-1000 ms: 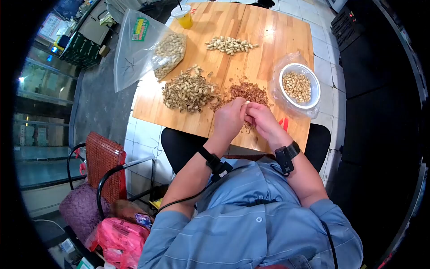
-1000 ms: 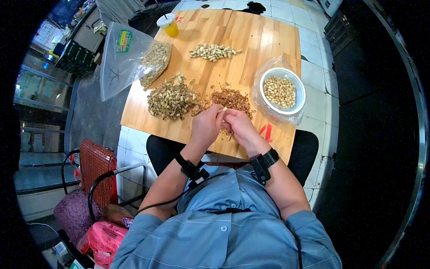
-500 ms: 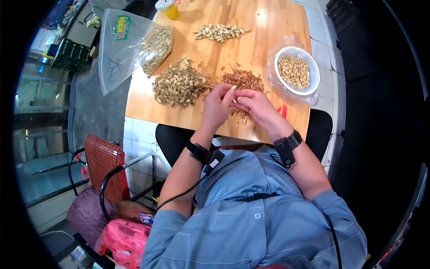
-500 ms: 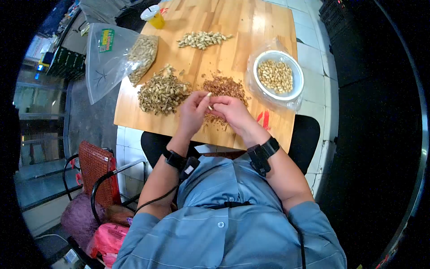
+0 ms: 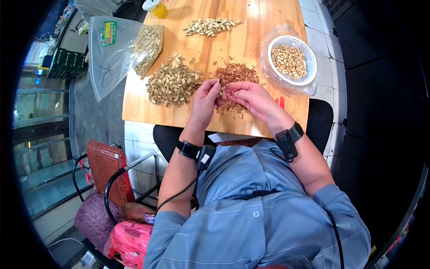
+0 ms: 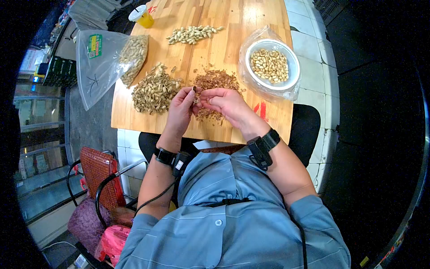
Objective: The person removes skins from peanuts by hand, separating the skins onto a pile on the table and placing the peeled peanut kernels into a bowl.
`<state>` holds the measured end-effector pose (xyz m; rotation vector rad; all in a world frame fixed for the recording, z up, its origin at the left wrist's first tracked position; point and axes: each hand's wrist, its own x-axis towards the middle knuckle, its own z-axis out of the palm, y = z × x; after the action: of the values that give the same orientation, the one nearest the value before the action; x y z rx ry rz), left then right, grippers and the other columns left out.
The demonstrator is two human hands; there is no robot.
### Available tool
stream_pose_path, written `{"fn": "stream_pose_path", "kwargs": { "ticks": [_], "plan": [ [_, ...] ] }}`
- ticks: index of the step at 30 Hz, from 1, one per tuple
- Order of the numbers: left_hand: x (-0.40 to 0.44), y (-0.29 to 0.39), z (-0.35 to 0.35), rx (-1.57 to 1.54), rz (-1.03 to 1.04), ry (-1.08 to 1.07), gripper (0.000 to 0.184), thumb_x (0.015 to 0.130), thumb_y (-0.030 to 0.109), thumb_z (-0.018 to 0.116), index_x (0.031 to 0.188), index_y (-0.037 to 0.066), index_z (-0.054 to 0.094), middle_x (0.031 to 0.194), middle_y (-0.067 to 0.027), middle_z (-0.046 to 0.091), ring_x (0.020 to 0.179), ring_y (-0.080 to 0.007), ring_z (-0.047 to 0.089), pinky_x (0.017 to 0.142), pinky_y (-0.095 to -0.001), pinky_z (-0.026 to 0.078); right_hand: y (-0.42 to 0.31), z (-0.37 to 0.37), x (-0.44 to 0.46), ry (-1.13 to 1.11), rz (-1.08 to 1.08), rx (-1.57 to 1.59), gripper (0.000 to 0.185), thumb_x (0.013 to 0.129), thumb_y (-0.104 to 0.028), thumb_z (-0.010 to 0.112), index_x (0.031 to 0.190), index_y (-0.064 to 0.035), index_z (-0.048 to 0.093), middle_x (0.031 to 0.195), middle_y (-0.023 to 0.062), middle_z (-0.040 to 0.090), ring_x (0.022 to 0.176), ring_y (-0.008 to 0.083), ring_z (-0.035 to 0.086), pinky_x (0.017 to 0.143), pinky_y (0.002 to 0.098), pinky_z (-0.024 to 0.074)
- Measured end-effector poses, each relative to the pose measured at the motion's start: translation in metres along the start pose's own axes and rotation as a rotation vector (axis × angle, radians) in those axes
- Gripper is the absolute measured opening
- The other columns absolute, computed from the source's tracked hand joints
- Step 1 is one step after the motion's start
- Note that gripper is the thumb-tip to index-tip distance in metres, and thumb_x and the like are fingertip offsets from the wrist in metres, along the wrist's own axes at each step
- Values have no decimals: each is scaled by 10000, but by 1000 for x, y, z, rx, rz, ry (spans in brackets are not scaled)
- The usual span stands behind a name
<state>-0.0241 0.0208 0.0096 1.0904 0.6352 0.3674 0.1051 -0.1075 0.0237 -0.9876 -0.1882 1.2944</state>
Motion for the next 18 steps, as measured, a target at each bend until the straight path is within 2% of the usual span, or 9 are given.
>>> {"fn": "stream_pose_path", "kwargs": {
  "ticks": [6,10,13,18],
  "plan": [
    [-5,6,1,-193,-70,-52,202,1030,204,500,1139,68,603,787,9,596,662,-70,551,585,-199,427,-3,-2,1,16,13,-38,263,982,-56,516,1200,76,582,1127,172,660,1046,231,666,929,306,552],
    [-4,2,-6,-240,-52,-142,204,1036,195,481,1157,74,591,798,1,602,681,-75,554,599,-209,425,-2,-2,2,9,-13,-36,255,979,-74,534,1184,67,590,1099,164,668,1010,221,675,893,295,562],
    [-5,4,-9,-279,-46,-194,176,1008,191,547,1115,67,610,884,23,632,735,-61,593,613,-199,461,-4,0,1,52,-9,-63,240,966,-72,554,1161,60,596,1047,141,671,954,217,686,854,292,570],
    [2,24,-30,-5,51,68,192,988,205,586,1113,66,628,918,-8,663,692,-72,595,605,-201,465,-3,-14,6,146,1,-186,218,959,-92,589,1140,24,622,982,110,677,911,204,689,809,277,571]
  ]
}}
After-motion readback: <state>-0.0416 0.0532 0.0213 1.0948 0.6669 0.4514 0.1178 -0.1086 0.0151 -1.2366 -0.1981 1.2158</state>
